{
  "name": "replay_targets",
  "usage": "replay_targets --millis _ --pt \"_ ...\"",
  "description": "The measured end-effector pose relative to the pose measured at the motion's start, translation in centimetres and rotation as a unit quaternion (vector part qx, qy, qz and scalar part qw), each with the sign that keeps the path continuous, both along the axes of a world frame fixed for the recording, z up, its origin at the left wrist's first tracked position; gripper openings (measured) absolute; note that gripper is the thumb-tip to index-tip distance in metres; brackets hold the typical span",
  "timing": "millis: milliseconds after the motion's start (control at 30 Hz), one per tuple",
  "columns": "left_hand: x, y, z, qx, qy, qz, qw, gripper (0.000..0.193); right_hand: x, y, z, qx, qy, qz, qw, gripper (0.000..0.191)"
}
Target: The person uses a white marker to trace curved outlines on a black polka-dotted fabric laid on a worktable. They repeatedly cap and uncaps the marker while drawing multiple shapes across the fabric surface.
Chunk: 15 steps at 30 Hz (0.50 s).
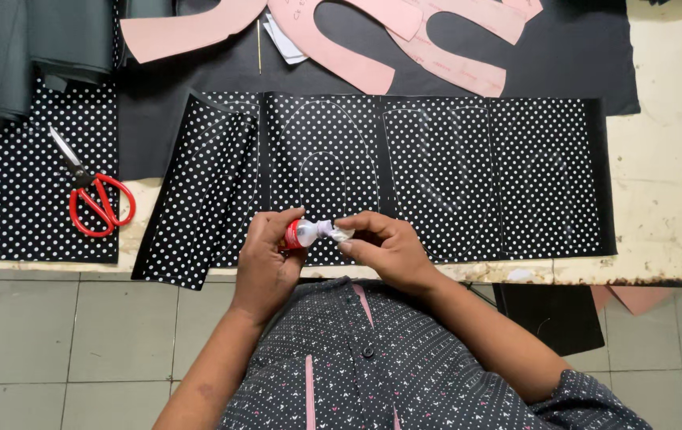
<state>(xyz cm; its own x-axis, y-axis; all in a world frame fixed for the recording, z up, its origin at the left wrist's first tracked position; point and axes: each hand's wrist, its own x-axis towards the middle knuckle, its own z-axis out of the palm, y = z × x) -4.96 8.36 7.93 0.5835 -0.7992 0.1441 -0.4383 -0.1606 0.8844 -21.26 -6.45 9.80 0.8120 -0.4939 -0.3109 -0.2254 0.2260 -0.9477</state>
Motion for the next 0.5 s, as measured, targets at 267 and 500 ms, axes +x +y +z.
replay_targets --millis 267,500 --pt "1.8 -0.5 -4.9 0.056 -0.129 0.054 0.989 0.049 0.3 -1.4 -3.6 -0.016 -0.005 -0.107 0.994 0.02" --pt "2.5 -1.1 -7.4 0.091 -0.124 0.084 0.985 0.051 0.2 -1.0 -3.2 0.003 0.057 -0.123 0.991 0.017"
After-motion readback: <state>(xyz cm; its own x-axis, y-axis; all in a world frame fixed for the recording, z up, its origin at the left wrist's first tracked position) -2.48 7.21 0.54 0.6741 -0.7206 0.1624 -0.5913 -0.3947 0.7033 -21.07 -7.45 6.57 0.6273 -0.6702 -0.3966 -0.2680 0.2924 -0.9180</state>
